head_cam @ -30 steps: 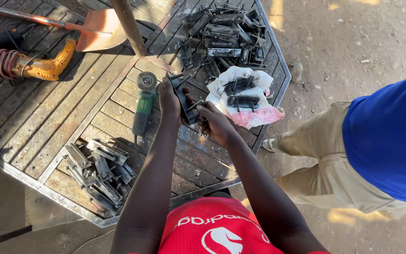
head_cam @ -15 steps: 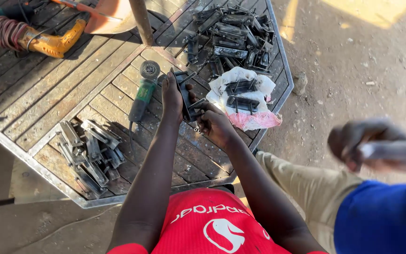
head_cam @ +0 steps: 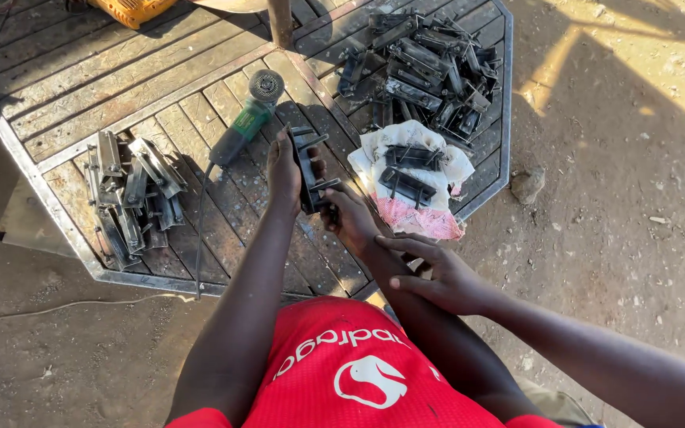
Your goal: Picking up small metal nuts and placing them onto a metal frame on a workshop table
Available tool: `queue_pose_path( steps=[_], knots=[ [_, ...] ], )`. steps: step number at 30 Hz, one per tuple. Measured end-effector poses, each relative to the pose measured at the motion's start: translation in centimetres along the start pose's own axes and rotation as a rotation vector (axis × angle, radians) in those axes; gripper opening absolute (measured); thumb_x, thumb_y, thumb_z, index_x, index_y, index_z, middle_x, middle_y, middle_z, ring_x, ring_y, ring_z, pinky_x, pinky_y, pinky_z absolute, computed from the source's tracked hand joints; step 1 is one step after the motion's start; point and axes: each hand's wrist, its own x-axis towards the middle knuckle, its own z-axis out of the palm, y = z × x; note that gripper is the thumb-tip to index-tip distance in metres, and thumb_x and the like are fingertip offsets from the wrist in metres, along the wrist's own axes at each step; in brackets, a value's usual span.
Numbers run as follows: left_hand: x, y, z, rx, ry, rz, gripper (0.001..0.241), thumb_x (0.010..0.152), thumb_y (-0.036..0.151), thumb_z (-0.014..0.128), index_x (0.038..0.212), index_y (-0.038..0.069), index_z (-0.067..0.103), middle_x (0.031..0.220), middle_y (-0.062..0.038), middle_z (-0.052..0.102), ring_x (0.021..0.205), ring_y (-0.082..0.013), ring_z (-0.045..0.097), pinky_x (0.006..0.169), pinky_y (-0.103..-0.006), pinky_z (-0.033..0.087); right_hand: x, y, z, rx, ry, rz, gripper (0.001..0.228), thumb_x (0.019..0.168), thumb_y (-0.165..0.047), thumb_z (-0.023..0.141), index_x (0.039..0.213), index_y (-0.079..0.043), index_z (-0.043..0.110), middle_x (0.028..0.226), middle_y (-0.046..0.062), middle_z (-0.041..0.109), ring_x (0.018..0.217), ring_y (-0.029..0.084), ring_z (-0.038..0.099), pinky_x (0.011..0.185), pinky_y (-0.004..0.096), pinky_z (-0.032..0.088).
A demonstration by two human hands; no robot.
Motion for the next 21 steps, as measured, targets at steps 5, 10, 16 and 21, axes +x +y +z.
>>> queue_pose_path(
  steps=[5,10,16,21],
  knots=[
    [-1.7,-1.0,-1.2,0.037,0.046,-0.060,0.052,0.108,0.061,0.042,0.132,0.014,0.048,0.107,-0.019,0.077,0.090,-0.0309,0.080,0.079,-0.0455,0.068,-0.7,2.5,-0.9,-0.065,-0.040,-0.044,0.022,0.104,-0.018,0.060,0.123,-0.006,0.060,0.079,0.013,0.054,0.063,0.019,0.054,0.052,0.023,0.036],
    [-6.5,0.9,1.6,0.454,0.197,-0.363,0.085,0.099,0.078,0.034,0.143,0.009,0.057,0.129,-0.024,0.070,0.109,-0.0407,0.073,0.093,-0.0585,0.060,-1.1,4.9,-2.7,-0.119,-0.006,0.002,0.022,0.096,-0.009,0.059,0.118,-0.006,0.061,0.082,0.010,0.051,0.065,0.018,0.052,0.052,0.024,0.038],
    [-3.3,-4.1,-5.0,0.252,0.160,-0.370,0.074,0.106,0.065,0.027,0.122,0.006,0.068,0.101,-0.018,0.080,0.085,-0.0312,0.081,0.083,-0.0539,0.067,-2.7,3.7,-1.3,-0.325,0.004,0.020,0.021,0.103,-0.021,0.054,0.116,-0.006,0.060,0.076,0.014,0.061,0.060,0.015,0.055,0.049,0.019,0.037],
    [-1.7,-4.8,-5.1,0.125,0.174,-0.362,0.070,0.108,0.062,0.031,0.140,0.005,0.057,0.106,-0.021,0.079,0.092,-0.0349,0.080,0.090,-0.0553,0.065,-2.0,3.9,-2.0,-0.372,0.029,-0.046,0.033,0.095,-0.004,0.049,0.126,0.001,0.059,0.085,0.019,0.065,0.072,0.017,0.060,0.059,0.025,0.046]
  ],
)
